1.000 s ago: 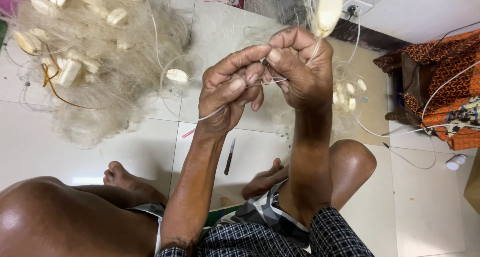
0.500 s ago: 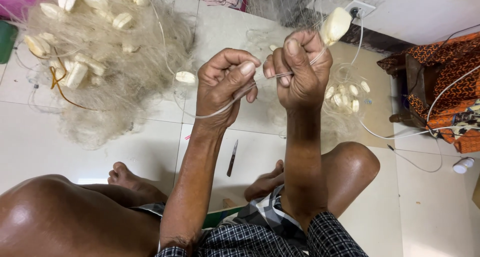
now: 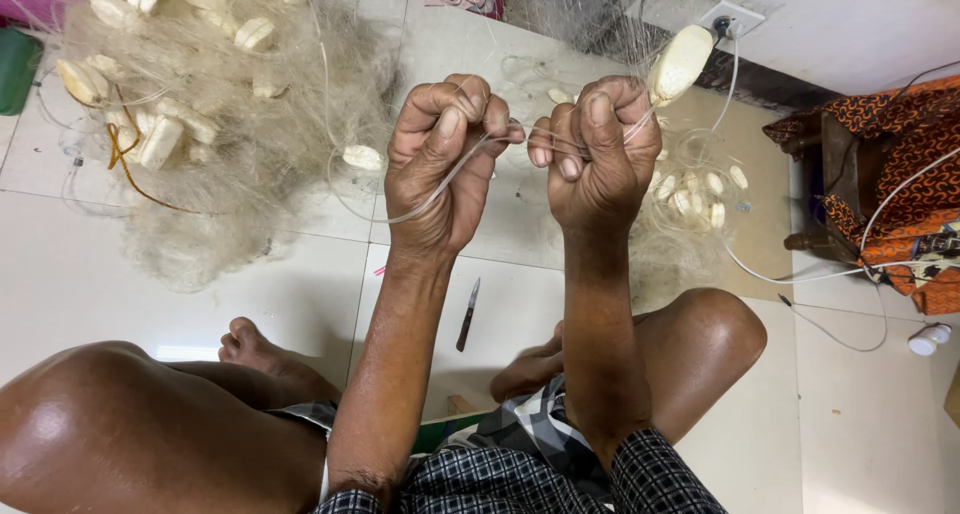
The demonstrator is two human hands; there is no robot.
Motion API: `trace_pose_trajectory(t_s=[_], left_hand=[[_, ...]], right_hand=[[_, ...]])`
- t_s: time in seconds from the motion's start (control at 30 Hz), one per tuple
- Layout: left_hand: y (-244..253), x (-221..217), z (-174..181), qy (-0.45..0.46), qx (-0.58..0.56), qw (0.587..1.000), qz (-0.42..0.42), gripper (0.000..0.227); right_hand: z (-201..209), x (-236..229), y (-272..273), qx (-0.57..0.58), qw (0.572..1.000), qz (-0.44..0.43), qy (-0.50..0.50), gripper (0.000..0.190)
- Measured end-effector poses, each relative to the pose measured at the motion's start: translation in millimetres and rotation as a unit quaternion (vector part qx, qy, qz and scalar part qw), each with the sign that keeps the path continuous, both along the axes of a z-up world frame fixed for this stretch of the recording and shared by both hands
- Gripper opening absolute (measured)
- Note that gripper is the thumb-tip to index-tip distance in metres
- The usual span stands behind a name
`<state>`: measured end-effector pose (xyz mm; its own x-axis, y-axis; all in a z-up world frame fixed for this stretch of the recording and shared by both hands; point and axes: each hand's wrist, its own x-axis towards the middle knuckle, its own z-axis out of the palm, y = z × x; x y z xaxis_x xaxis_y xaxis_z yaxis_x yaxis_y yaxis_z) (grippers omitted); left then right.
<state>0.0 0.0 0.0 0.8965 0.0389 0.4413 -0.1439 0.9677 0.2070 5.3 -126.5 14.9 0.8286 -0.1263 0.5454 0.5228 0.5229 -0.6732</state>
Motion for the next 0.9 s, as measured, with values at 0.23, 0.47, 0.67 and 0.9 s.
trace_pose_trajectory(t_s=[0.23, 0.47, 0.67, 0.9], left_hand=[[8, -3, 4, -0.024, -0.011, 0.999, -0.047, 0.005], [9, -8, -8, 0.035, 0.049, 0.997, -0.054, 0.007], [19, -7, -4, 0.09, 0.172, 0.978, -0.076, 0.011], [10, 9, -5, 0.085, 0.135, 0.986, 0.054, 0.005]], right_hand=[[10, -11, 8, -0.019, 1.0, -0.014, 0.018, 0.007], [10, -8, 0, -0.006, 1.0, 0.018, 0.005, 0.005], [10, -9, -3, -0.007, 1.0, 0.024, 0.004, 0.006], [19, -16, 4, -0.033, 0.999, 0.005, 0.019, 0.006]])
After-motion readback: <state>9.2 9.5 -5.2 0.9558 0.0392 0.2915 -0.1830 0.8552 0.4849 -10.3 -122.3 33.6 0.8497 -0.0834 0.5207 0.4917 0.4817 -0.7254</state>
